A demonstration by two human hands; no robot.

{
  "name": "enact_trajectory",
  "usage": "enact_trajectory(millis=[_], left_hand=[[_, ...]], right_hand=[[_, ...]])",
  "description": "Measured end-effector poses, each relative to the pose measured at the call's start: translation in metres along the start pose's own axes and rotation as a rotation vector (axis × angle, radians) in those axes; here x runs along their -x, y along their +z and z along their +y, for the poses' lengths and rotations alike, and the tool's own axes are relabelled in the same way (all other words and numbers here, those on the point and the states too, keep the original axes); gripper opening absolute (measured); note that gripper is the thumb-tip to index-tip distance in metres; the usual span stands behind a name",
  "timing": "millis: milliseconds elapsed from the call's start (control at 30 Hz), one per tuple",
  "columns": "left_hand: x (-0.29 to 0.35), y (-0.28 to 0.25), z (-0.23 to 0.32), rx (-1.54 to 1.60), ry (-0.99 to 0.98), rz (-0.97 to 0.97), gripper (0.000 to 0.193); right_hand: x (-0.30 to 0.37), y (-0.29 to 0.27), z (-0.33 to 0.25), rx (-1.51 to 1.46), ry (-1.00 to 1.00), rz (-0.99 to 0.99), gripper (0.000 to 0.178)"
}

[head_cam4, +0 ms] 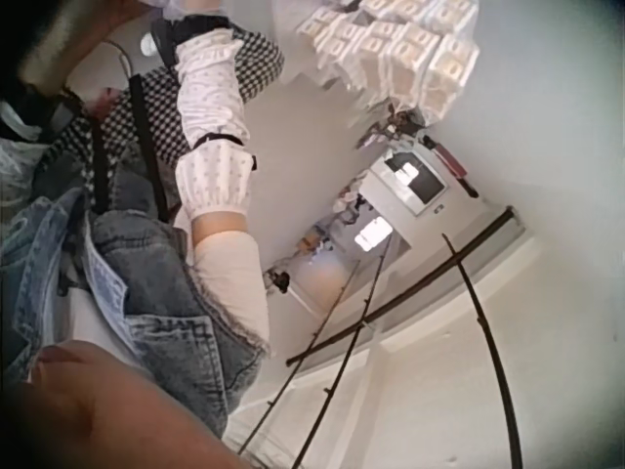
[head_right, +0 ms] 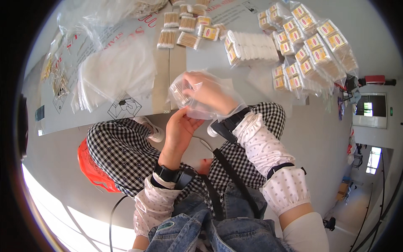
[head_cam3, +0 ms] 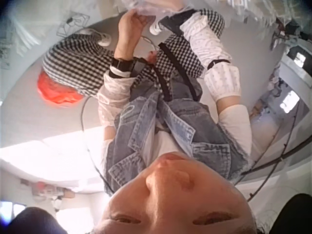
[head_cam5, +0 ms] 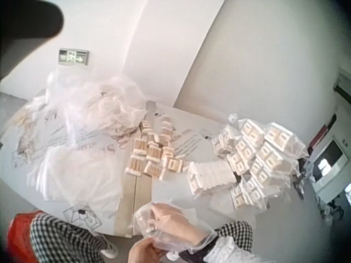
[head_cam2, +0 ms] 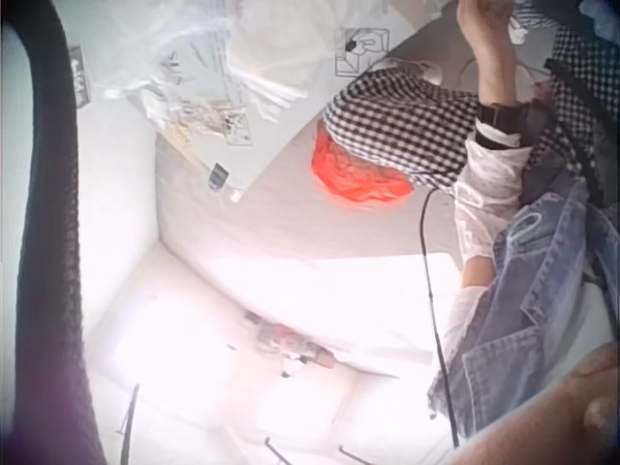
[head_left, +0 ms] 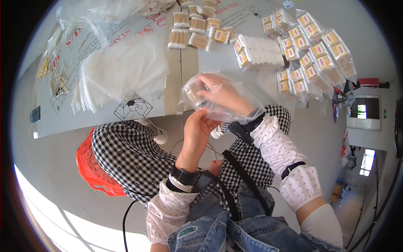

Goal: The person packs cotton swabs by hand, placing small bundles into a plastic bag, pressing the air out, and then inserting that bag into a larger plastic bag. They repeat this process by picking up more bundles and placing them into another small bag.

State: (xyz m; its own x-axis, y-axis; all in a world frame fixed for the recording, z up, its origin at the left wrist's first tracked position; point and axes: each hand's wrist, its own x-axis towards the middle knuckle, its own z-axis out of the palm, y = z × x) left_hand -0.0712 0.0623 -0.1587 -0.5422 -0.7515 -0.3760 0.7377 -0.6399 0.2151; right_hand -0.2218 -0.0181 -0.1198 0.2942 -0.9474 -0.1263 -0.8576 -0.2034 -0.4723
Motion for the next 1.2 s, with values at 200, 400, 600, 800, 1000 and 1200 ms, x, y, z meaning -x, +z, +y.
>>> enact_trajectory(millis=[200, 400, 600, 800, 1000, 1200], left_hand=[[0.009, 0.024, 0.046, -0.673, -0.304, -0.131, 0.031], [0.028, 0.108, 0.089, -1.511, 0.916, -0.053, 0.045], [0.015, 0.149, 0.07, -1.697, 1.037, -0.207, 0.038], [0.002, 0.151, 0.148, -1.422, 0.414, -0.087, 0.013], [-0.003, 0.148, 0.146, -1.221, 0.348, -0.208, 0.012], [-0.015, 0.106, 0.081, -0.975, 0.539, -0.297, 0.014]], right_hand=[[0.01, -0.004, 0.015, 0.122, -0.222, -0.008, 0.042], [-0.004, -0.042, -0.01, -0.063, -0.232, -0.219, 0.026], [0.004, -0.097, -0.014, -0.081, -0.038, -0.275, 0.021], [-0.038, -0.145, -0.067, 0.37, 0.049, -0.68, 0.018], [-0.055, -0.113, -0.045, 0.017, -0.169, -0.699, 0.01], [-0.028, -0.074, -0.013, -0.518, 0.045, -0.434, 0.016]])
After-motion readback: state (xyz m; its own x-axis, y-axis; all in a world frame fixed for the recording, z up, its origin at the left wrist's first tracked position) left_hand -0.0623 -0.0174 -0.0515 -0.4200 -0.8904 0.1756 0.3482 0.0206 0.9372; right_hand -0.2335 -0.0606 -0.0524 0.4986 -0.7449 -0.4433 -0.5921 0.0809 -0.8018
